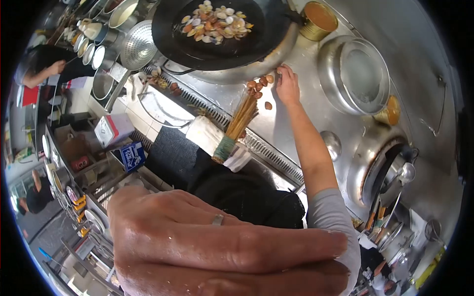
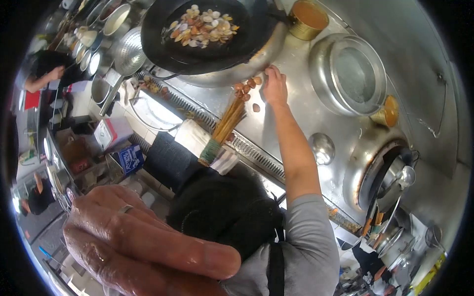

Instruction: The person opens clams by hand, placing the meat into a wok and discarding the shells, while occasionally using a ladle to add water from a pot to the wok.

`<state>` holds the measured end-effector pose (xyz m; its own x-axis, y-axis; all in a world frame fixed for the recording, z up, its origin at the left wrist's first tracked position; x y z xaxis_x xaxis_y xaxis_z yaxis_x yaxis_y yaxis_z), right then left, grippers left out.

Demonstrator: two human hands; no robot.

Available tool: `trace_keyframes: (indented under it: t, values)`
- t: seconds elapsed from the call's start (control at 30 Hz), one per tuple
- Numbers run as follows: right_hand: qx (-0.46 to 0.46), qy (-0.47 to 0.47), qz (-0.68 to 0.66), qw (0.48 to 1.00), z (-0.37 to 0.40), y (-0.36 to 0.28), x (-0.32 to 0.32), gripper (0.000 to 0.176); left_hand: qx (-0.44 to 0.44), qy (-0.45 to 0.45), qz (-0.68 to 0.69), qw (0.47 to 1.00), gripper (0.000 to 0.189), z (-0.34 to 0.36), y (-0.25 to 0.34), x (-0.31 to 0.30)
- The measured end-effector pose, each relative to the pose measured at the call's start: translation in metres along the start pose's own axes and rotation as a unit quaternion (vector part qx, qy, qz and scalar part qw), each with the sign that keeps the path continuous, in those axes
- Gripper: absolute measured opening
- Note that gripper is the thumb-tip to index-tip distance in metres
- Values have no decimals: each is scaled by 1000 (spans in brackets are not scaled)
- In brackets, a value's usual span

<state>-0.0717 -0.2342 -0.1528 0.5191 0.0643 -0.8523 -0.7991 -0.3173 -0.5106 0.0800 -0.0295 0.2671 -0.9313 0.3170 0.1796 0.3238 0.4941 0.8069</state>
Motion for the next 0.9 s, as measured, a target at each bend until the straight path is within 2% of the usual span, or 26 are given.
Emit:
trace_keyframes:
  t: [0.03, 0.07, 0.17, 0.23, 0.27, 0.3, 0.33, 0.37, 0.4, 0.43, 0.47, 0.5, 0.53, 0.57, 0.6, 0.67, 0.7, 0.73, 0.77, 0.83, 0.9]
  values:
    - [-15, -21, 23, 999, -6, 0, 7, 37, 109, 45, -18, 993, 23, 6, 10, -8]
    - [-17, -23, 22, 999, -7, 2, 12, 37, 109, 47, -20, 993, 23, 8, 9, -12]
    - [50, -81, 63, 993, -5, 8, 17, 28, 138, 45, -25, 989, 24, 7, 14, -14]
    - [62, -65, 52, 995, 1, 11, 18, 27, 132, 145, -8, 980, 21, 9, 14, -22]
    - [73, -50, 40, 995, 6, 15, 16, 26, 132, 142, -3, 981, 21, 10, 23, -31]
    - [78, -47, 43, 995, 10, 16, 15, 26, 82, 55, -73, 992, 14, -8, 34, -35]
    - [175, -62, -126, 974, 20, 38, 23, 26, 32, -33, -142, 989, 11, -19, 34, -36]
    - [264, -72, -291, 917, 34, 55, 35, 27, -33, -74, -82, 993, 17, -18, 13, -40]
    - [266, -66, -289, 917, 41, 53, 27, 27, -42, -161, -45, 985, 14, -23, -8, -46]
    - [264, -40, -463, 845, 53, 46, 24, 30, -50, -248, -9, 967, 12, -21, -27, -46]
    - [250, -11, -621, 743, 63, 35, 20, 33, -88, -190, -68, 975, 11, -17, -44, -59]
    - [252, -6, -643, 723, 71, 24, 7, 38, -159, -222, -116, 955, 12, -7, -71, -66]
    - [252, 4, -643, 723, 78, 16, -7, 38, -269, -113, 22, 956, 14, 19, -121, -77]
    - [246, 9, -671, 699, 84, 7, -17, 39, -316, -143, -18, 938, 6, 29, -157, -81]
    - [240, 14, -698, 674, 91, -1, -26, 39, -348, -120, -12, 930, 5, 46, -198, -88]
    - [248, 23, -695, 674, 100, -12, -42, 40, -375, -103, -3, 921, 6, 75, -264, -89]
    - [240, 14, -687, 686, 102, -18, -50, 40, -329, -127, -68, 933, 9, 77, -279, -85]
    - [231, 5, -679, 697, 103, -24, -58, 39, -280, -150, -132, 939, 12, 68, -281, -77]
    - [220, -1, -660, 718, 105, -29, -67, 38, -277, -155, -129, 939, 12, 66, -289, -70]
    - [210, -11, -639, 739, 107, -35, -82, 37, -205, -164, -250, 932, 17, 49, -283, -54]
    - [198, -20, -619, 760, 108, -37, -96, 35, -228, -161, -244, 929, 20, 45, -292, -44]
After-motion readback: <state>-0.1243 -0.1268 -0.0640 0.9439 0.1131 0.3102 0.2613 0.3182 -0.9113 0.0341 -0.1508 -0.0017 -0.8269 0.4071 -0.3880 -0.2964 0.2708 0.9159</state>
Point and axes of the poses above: each hand's wrist, its own z-axis away from the middle knuckle, its own x-axis out of the palm, y = z × x, the point moved 10 cm from there along -z, towards the middle knuckle, and after that the axes turned 10 degrees about -y, right-handed, at the moved point
